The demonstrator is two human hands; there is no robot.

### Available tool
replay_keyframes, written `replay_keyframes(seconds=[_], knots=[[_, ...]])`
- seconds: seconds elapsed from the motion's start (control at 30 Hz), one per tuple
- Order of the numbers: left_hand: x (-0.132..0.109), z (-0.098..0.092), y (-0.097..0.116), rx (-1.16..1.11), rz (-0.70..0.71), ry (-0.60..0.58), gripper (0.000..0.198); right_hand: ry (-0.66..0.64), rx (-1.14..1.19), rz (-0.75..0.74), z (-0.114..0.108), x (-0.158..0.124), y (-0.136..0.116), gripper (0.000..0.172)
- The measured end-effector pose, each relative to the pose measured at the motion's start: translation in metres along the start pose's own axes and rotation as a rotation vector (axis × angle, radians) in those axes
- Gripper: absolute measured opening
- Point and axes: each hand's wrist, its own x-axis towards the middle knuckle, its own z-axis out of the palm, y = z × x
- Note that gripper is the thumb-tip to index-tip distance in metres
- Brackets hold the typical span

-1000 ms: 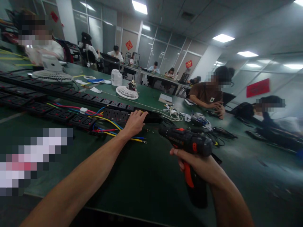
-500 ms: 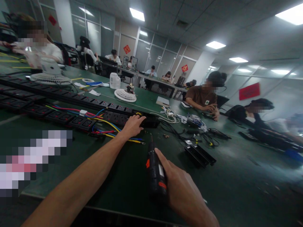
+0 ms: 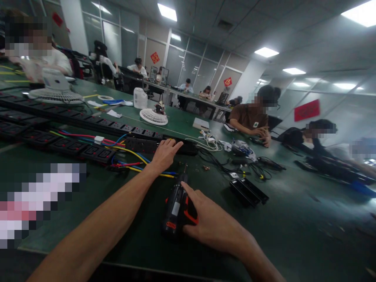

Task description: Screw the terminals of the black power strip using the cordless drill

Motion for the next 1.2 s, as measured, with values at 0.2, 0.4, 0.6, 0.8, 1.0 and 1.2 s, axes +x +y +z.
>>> replay_keyframes(seconds=[0.2, 0.4, 0.6, 0.8, 1.0, 1.2], knots=[[0.002, -0.003, 0.001, 0.032, 0.023, -0.041, 0.054, -0.073, 0.022, -0.019, -0.011, 0.007, 0.005, 0.114], [0.004, -0.007, 0.005, 0.03, 0.013, -0.032, 0.042, -0.05, 0.087, -0.036, -0.023, 0.011, 0.017, 0.105], [0.005, -0.004, 0.008, 0.048, 0.014, -0.099, 0.04, 0.076, 0.242, -0.045, -0.05, 0.034, 0.034, 0.076], [0.006, -0.005, 0.009, 0.043, -0.04, -0.065, 0.05, 0.313, 0.181, -0.08, -0.057, 0.082, 0.06, 0.049], [0.003, 0.002, 0.008, 0.066, -0.001, -0.163, 0.069, 0.402, 0.079, -0.016, -0.047, 0.127, 0.082, 0.052], [0.002, -0.001, 0.007, 0.066, 0.008, -0.062, 0.063, 0.385, 0.107, -0.037, -0.049, 0.152, 0.086, 0.063]])
